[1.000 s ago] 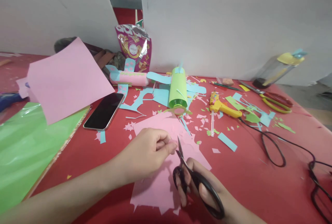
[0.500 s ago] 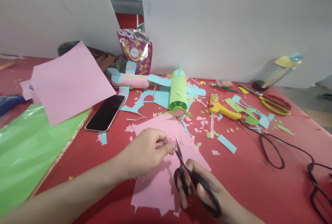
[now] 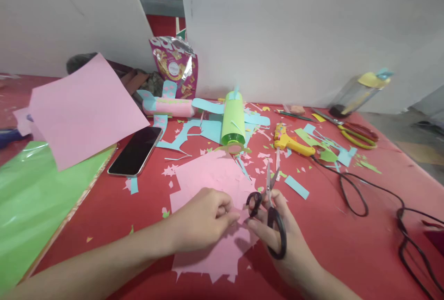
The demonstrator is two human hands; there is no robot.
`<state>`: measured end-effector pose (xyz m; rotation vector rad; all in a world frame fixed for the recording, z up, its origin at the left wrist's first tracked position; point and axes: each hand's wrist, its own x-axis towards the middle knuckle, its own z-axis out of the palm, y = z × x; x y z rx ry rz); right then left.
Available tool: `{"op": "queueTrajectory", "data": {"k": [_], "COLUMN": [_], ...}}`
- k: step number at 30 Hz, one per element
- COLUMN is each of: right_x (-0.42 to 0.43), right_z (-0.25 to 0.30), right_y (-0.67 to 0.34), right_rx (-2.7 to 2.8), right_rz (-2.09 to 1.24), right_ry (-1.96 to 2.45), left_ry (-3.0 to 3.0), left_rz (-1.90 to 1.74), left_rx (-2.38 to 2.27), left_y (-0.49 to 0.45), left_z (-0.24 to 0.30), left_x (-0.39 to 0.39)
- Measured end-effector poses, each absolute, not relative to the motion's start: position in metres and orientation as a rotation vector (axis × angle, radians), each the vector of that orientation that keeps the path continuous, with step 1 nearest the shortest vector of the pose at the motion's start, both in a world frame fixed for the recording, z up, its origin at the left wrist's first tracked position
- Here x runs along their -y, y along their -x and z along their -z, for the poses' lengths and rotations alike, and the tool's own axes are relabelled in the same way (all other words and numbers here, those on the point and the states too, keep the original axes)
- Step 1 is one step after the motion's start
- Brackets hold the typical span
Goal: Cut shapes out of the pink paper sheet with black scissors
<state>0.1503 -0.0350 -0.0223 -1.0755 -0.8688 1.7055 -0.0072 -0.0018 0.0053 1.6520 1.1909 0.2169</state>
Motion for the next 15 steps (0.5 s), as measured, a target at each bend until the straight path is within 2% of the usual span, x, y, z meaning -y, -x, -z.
{"op": "queueTrajectory", "data": {"k": [15], "right_x": [0.0336], "right_z": [0.0178], "right_y": [-0.1475], "right_rx": [0.991], "right_rz": [-1.758], "right_ry": [1.13], "left_ry": [-1.723], "left_rz": [-0.158], "left_rx": [-1.092], "left_y": [0.0043], "left_z": [0.0027], "left_x": [0.0085]}}
